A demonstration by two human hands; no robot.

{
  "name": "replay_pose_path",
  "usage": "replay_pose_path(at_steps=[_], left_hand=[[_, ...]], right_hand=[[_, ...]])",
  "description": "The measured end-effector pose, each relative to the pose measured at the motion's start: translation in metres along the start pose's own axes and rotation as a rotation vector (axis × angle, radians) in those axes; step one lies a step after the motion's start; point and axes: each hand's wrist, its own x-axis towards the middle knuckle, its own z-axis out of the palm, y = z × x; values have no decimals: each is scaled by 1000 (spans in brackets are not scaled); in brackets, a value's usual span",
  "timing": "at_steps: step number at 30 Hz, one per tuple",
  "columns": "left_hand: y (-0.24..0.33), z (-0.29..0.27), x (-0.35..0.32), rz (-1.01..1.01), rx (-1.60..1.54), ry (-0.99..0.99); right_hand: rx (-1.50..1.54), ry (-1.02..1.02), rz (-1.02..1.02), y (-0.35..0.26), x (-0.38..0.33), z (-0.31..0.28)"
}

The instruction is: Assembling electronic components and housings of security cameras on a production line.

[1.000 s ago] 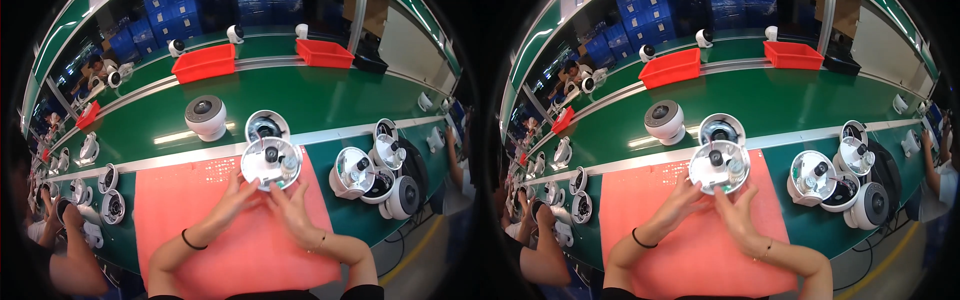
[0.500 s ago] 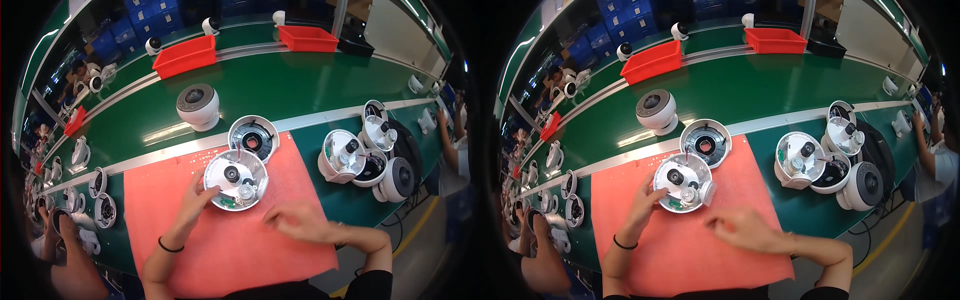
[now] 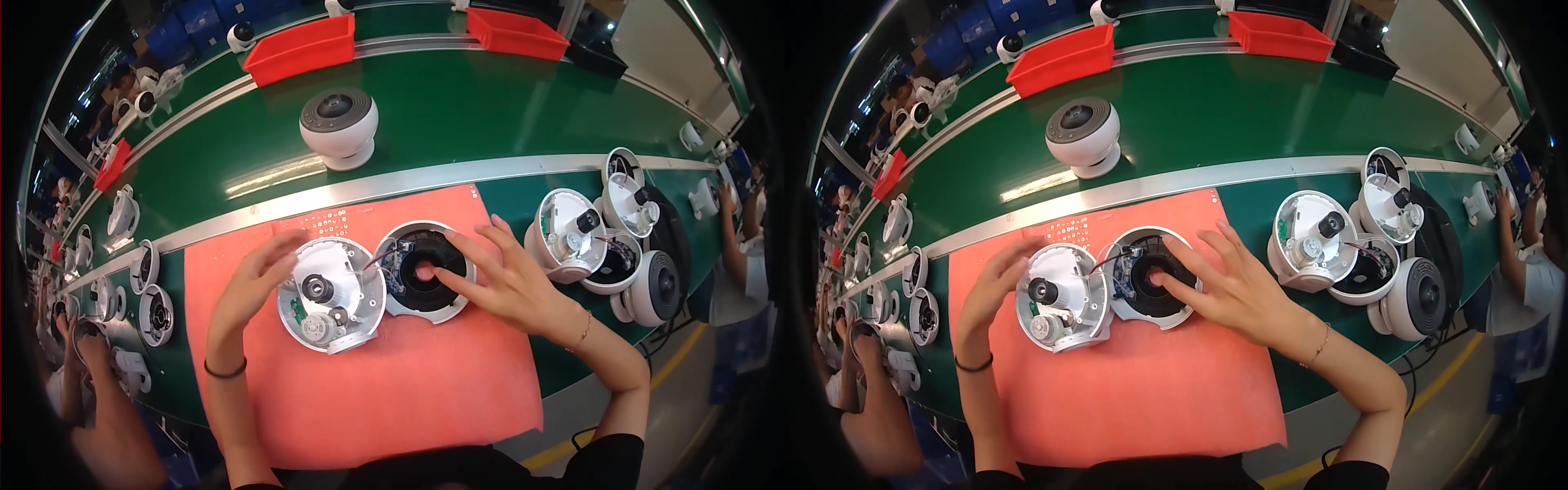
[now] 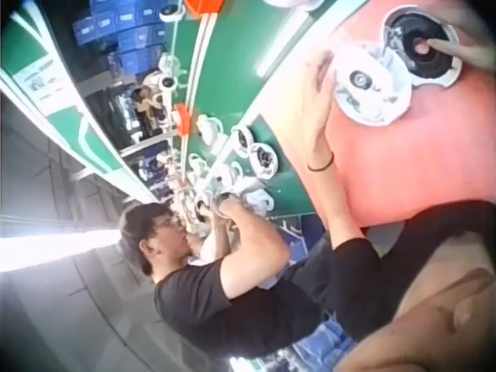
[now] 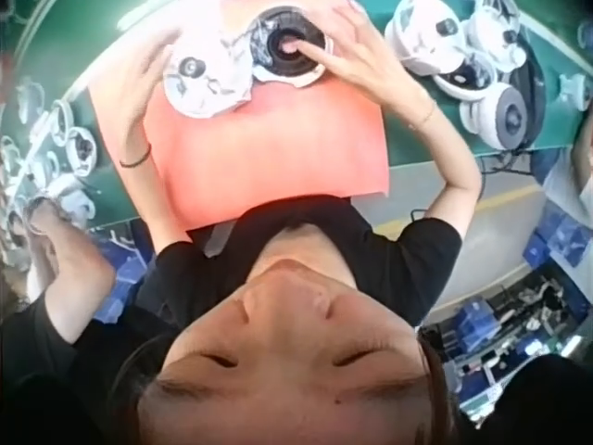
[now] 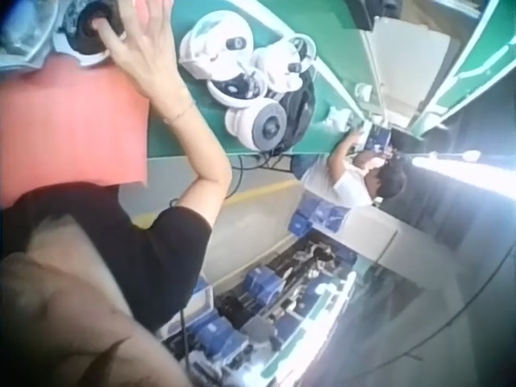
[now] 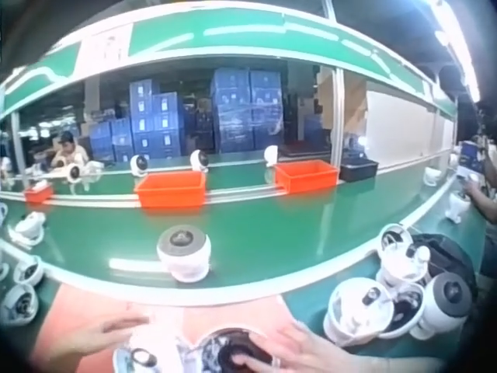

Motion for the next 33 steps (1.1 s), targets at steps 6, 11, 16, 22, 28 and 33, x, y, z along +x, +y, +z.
replay_pose_path(at_steps=[6, 11, 16, 22, 28, 33], left_hand=[[-8, 54, -70, 170, -110, 149], [-13, 101, -114, 269, 49, 51], [-33, 117, -89, 184, -101, 30], [-16, 98, -31, 313, -30, -203], [9, 85, -22, 340, 79, -416], [-21, 107, -80, 656, 532, 130]], right_hand=[[82, 79, -77, 10, -15, 22], [209, 22, -181, -11, -21, -10], [888, -75, -44, -45, -30, -57], [1330, -255, 35, -75, -24, -87], [1543, -500, 258, -40, -23, -97], [1463, -447, 522, -34, -25, -104]])
